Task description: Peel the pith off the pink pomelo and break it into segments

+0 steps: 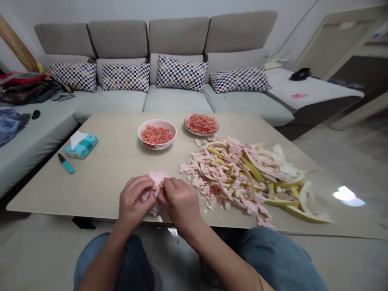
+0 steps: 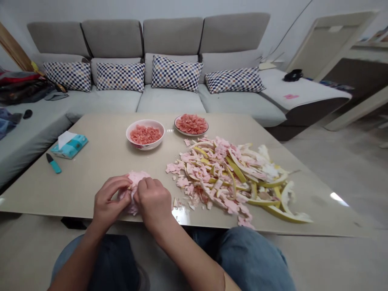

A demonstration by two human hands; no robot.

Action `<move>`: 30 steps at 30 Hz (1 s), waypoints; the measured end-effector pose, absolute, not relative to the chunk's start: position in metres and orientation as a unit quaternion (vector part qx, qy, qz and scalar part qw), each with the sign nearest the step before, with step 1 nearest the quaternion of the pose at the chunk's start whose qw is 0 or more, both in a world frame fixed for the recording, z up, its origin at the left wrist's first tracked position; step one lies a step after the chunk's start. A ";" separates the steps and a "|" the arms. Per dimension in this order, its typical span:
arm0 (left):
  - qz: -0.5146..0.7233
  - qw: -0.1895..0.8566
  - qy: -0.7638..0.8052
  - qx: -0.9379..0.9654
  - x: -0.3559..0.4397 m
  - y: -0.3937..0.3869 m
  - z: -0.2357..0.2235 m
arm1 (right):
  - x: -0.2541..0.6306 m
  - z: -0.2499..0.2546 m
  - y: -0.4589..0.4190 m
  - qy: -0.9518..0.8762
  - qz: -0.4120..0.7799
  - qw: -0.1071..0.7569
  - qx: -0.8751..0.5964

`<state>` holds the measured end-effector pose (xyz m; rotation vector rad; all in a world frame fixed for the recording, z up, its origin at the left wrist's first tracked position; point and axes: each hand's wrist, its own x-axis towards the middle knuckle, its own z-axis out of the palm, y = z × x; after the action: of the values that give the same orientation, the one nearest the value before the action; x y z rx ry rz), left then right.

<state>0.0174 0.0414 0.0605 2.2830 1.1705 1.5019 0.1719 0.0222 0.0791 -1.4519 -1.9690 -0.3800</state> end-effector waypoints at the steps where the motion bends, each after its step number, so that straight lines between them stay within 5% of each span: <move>1: 0.504 0.083 0.388 0.767 0.018 0.040 0.060 | 0.174 0.077 0.022 -0.745 -0.133 0.343 -0.556; 8: 0.514 0.074 0.377 0.767 0.020 0.038 0.057 | 0.187 0.071 0.019 -0.690 0.027 0.450 -0.567; 12: 0.518 0.080 0.382 0.761 0.018 0.038 0.057 | 0.194 0.078 0.018 -0.734 0.084 0.427 -0.520; 22: 0.515 0.075 0.386 0.762 0.019 0.039 0.058 | 0.180 0.075 0.015 -0.756 -0.092 0.331 -0.557; 30: 0.519 0.058 0.378 0.765 0.029 0.036 0.057 | 0.195 0.055 0.010 -0.625 0.073 0.519 -0.579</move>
<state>0.0289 0.0365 0.0567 2.3175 1.1443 1.5735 0.1952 0.0102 0.0546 -1.3892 -1.4982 0.1763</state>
